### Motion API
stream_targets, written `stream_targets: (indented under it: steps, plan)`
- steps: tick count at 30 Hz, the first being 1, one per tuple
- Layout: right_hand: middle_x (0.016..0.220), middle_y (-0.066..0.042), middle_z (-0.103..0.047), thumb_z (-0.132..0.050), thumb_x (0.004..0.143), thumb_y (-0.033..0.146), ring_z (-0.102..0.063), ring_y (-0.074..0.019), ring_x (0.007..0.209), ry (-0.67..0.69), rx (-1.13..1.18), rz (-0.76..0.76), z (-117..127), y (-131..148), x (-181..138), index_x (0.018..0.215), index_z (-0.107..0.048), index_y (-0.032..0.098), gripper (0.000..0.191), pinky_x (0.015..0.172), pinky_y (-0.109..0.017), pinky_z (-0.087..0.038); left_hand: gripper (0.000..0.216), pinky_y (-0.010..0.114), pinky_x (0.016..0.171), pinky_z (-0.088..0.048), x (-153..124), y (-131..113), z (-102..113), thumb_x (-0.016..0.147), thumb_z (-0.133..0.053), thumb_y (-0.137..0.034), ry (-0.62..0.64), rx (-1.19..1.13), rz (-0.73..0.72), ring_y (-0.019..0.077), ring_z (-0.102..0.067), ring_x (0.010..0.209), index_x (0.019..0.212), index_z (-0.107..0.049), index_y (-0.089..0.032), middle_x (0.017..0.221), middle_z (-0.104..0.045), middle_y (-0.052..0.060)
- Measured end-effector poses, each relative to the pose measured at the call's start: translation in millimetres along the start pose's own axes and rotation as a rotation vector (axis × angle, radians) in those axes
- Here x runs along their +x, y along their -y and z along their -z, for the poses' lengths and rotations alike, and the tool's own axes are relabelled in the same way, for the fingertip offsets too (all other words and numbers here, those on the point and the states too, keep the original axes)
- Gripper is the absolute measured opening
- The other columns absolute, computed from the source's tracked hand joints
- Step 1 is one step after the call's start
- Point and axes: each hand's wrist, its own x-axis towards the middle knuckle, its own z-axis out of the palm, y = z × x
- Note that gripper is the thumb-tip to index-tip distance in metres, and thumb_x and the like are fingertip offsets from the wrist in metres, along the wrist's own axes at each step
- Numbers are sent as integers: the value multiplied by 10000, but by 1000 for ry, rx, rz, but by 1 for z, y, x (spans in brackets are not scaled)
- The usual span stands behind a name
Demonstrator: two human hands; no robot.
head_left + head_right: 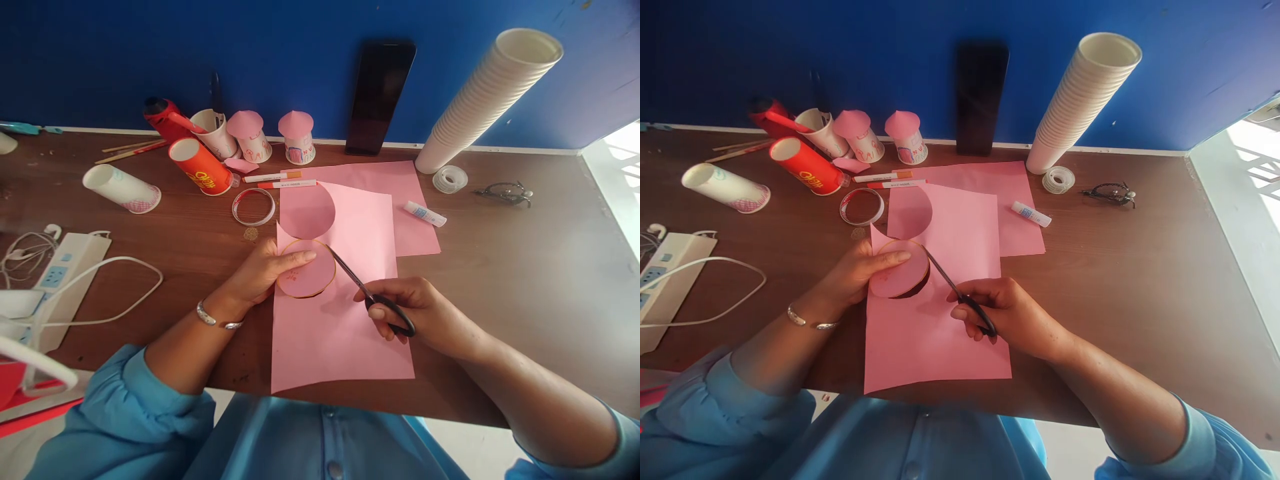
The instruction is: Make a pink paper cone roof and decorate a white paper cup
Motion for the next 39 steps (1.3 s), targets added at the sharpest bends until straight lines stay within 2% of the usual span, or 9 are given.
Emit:
stream_targets:
  steps: [4,8,16,22,24,27,29,34,39]
  plan:
    - [567,35,-578,-763,876,490,-471,-69,503,19,-5,-7,0,1,2,996,-721,145,367,464,-198,-386,382,401,964,-561,0,0,2,815,-825,-362,36,46,20,312,-699,1120,1129,-758,-155,1185,-774,113]
    - [597,36,-575,-777,869,475,-504,-73,546,27,-7,4,-1,2,3,992,-735,154,347,502,-200,-398,434,400,985,-550,-1,-2,3,800,-840,-356,72,77,41,294,-681,1126,1183,-737,-181,1160,-769,90]
    - [650,12,-605,-806,830,510,-554,-105,589,26,-9,-8,-2,1,3,1104,-761,150,454,562,-244,-463,486,408,961,-562,-2,-2,4,773,-854,-354,125,56,119,290,-696,1085,1212,-724,-192,1116,-773,92]
    - [626,15,-590,-785,853,518,-543,-112,589,28,-23,3,-2,1,2,1149,-761,153,471,552,-250,-455,493,380,907,-568,-1,-5,4,762,-861,-330,116,45,124,273,-708,1033,1214,-726,-189,1086,-780,88]
    - [625,20,-579,-785,856,510,-532,-105,585,28,-31,5,-2,2,2,1138,-767,157,452,550,-244,-446,442,352,845,-571,-1,-7,3,756,-868,-335,106,39,131,256,-712,961,1154,-747,-185,1008,-785,75]
    - [608,28,-558,-786,855,512,-513,-102,575,22,-33,3,-2,2,2,1151,-762,158,462,533,-239,-426,276,301,674,-541,-1,-10,2,754,-866,-377,96,65,156,201,-676,726,890,-775,-154,758,-742,39]
    - [607,28,-551,-781,858,519,-510,-104,575,22,-24,5,-2,1,2,1163,-757,156,475,519,-237,-413,292,287,598,-506,-1,-10,2,753,-860,-410,91,83,160,175,-632,628,775,-754,-138,664,-700,32]
    - [606,29,-534,-768,862,545,-503,-102,569,23,-12,4,-2,1,2,1154,-755,149,492,494,-230,-389,343,297,600,-525,0,-8,4,745,-860,-433,74,96,146,199,-663,666,853,-773,-119,734,-737,67]
    - [618,22,-543,-744,891,533,-495,-95,572,32,-11,17,-2,0,1,1064,-760,147,423,490,-224,-375,326,305,617,-527,0,-7,5,760,-847,-435,83,104,144,203,-663,679,827,-772,-125,740,-738,68]
